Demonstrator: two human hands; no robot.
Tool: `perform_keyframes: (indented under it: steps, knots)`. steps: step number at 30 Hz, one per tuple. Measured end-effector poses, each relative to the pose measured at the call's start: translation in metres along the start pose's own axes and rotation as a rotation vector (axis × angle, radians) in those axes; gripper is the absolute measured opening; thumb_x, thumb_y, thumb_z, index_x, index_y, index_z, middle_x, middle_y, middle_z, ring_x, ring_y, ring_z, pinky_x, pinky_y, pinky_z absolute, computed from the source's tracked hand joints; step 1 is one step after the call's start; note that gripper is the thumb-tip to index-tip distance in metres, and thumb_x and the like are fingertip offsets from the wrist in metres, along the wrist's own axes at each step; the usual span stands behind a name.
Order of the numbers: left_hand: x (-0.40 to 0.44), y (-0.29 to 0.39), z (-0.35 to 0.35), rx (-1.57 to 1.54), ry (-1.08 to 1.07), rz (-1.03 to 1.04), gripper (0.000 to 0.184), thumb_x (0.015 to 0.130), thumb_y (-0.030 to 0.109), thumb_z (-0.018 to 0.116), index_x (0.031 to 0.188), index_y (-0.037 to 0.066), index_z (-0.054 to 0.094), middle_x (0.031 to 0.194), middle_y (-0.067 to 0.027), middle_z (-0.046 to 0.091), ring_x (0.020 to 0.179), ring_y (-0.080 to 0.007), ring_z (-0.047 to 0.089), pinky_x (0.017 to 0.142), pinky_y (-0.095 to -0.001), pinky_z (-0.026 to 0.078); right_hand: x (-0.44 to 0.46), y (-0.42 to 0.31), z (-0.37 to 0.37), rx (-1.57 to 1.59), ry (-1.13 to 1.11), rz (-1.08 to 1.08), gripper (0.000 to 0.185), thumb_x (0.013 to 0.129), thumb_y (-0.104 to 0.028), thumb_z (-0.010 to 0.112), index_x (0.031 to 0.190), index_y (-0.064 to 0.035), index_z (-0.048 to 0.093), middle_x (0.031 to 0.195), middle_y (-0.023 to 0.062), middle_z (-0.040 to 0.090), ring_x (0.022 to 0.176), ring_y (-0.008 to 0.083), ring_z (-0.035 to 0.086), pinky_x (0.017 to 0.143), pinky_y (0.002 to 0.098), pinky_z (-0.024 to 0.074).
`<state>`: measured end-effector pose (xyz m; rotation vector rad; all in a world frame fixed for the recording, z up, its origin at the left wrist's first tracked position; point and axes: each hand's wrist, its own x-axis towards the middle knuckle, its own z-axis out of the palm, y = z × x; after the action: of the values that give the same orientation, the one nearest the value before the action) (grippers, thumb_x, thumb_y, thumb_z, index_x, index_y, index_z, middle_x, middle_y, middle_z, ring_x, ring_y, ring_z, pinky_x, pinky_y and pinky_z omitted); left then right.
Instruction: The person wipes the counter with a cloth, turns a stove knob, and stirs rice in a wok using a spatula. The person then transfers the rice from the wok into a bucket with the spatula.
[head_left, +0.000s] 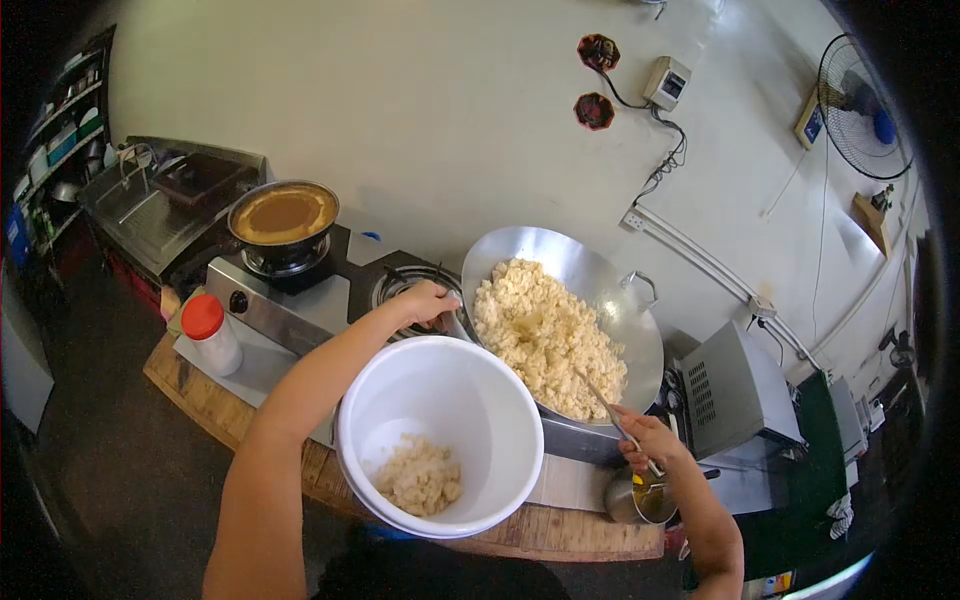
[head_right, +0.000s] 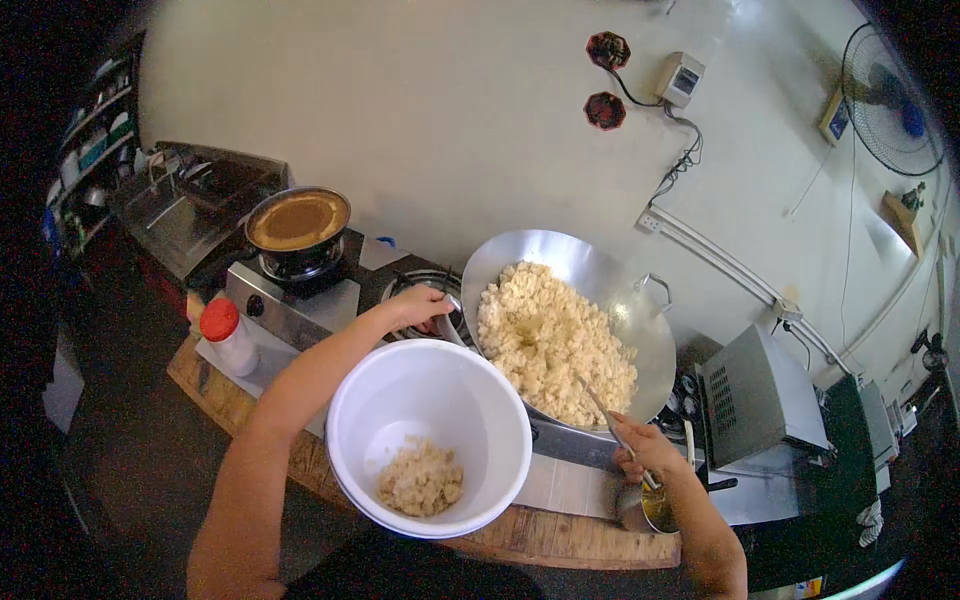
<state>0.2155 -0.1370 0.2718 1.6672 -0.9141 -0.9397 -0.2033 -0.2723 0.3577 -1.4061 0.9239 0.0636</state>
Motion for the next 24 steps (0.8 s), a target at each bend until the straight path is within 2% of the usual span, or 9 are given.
perform_keyframes:
  steps: [2, 6, 9, 13, 16, 18, 20, 21, 24]
  knots:
    - [0.003, -0.004, 0.002, -0.042, 0.025, 0.081, 0.03, 0.08, 0.025, 0.057, 0.087, -0.004, 0.058, 0.072, -0.0092, 0.059, 0.056, -0.0155, 0.057, 0.05, -0.0263, 0.045, -0.008, -0.008, 0.003, -0.001, 0.049, -0.006, 0.046, 0.087, -0.032, 0.046, 0.129, -0.0193, 0.033, 0.057, 0.0022, 0.042, 0.034, 0.0084, 0.033, 0.032, 0.0235, 0.0312]
    - [0.005, -0.007, 0.002, 0.037, 0.069, 0.127, 0.03, 0.079, 0.024, 0.058, 0.083, -0.005, 0.059, 0.069, -0.0093, 0.058, 0.054, -0.0145, 0.055, 0.049, -0.0265, 0.044, -0.026, -0.027, 0.01, -0.063, 0.071, -0.064, 0.046, 0.088, -0.03, 0.044, 0.13, -0.0197, 0.03, 0.055, 0.0012, 0.039, 0.035, 0.0065, 0.032, 0.032, 0.0207, 0.0293]
    - [0.005, -0.007, 0.001, 0.075, 0.06, 0.136, 0.03, 0.079, 0.025, 0.057, 0.083, -0.005, 0.059, 0.067, -0.0092, 0.058, 0.053, -0.0136, 0.053, 0.05, -0.0272, 0.043, -0.041, -0.033, 0.013, -0.079, 0.088, -0.11, 0.046, 0.088, -0.029, 0.044, 0.13, -0.0141, 0.032, 0.055, 0.0011, 0.041, 0.035, 0.0076, 0.034, 0.032, 0.0217, 0.03]
    - [-0.001, -0.002, 0.0, 0.207, 0.099, 0.084, 0.027, 0.081, 0.027, 0.057, 0.088, 0.001, 0.063, 0.07, -0.0043, 0.058, 0.06, -0.0114, 0.051, 0.055, -0.0264, 0.043, -0.081, -0.036, 0.037, -0.228, 0.137, -0.252, 0.042, 0.089, -0.02, 0.042, 0.128, -0.0067, 0.034, 0.055, 0.0002, 0.042, 0.04, 0.0056, 0.037, 0.036, 0.0183, 0.031]
    - [-0.001, 0.0, -0.001, 0.221, 0.105, 0.064, 0.028, 0.081, 0.027, 0.056, 0.09, 0.002, 0.062, 0.079, -0.0067, 0.059, 0.064, -0.0116, 0.052, 0.057, -0.0262, 0.042, -0.108, -0.028, 0.055, -0.374, 0.16, -0.361, 0.041, 0.087, -0.015, 0.044, 0.126, -0.0036, 0.037, 0.059, 0.0007, 0.047, 0.046, 0.0062, 0.042, 0.041, 0.0197, 0.0359]
    - [-0.006, 0.006, 0.0, 0.228, 0.099, 0.065, 0.029, 0.081, 0.027, 0.057, 0.094, 0.001, 0.061, 0.079, -0.0064, 0.059, 0.065, -0.0113, 0.052, 0.058, -0.0253, 0.042, -0.112, -0.013, 0.065, -0.599, 0.22, -0.438, 0.041, 0.085, -0.011, 0.045, 0.125, -0.0037, 0.038, 0.064, 0.0009, 0.051, 0.05, 0.0067, 0.044, 0.044, 0.0215, 0.0375]
    - [0.005, -0.007, 0.0, 0.075, 0.083, 0.109, 0.03, 0.078, 0.029, 0.058, 0.083, -0.001, 0.061, 0.069, -0.0074, 0.058, 0.059, -0.0128, 0.053, 0.055, -0.0276, 0.041, -0.108, 0.012, 0.064, -0.838, 0.264, -0.587, 0.046, 0.082, -0.012, 0.049, 0.127, -0.0104, 0.038, 0.07, 0.003, 0.055, 0.053, 0.014, 0.051, 0.047, 0.0291, 0.043]
    - [0.006, -0.009, 0.001, -0.003, 0.072, 0.132, 0.031, 0.077, 0.03, 0.058, 0.077, -0.002, 0.061, 0.064, -0.0079, 0.058, 0.055, -0.0136, 0.053, 0.053, -0.0287, 0.041, -0.109, 0.012, 0.067, -1.079, 0.276, -0.607, 0.048, 0.081, -0.014, 0.051, 0.127, -0.013, 0.037, 0.07, 0.0039, 0.055, 0.053, 0.0163, 0.052, 0.047, 0.0303, 0.0437]
    - [0.01, -0.011, 0.0, 0.067, 0.094, 0.105, 0.032, 0.077, 0.03, 0.059, 0.079, -0.002, 0.061, 0.068, -0.0075, 0.058, 0.056, -0.0131, 0.053, 0.054, -0.0279, 0.042, -0.111, 0.013, 0.095, -1.752, 0.307, -0.568, 0.053, 0.077, -0.023, 0.056, 0.126, -0.0224, 0.037, 0.065, 0.0078, 0.052, 0.051, 0.0263, 0.054, 0.047, 0.0363, 0.0452]
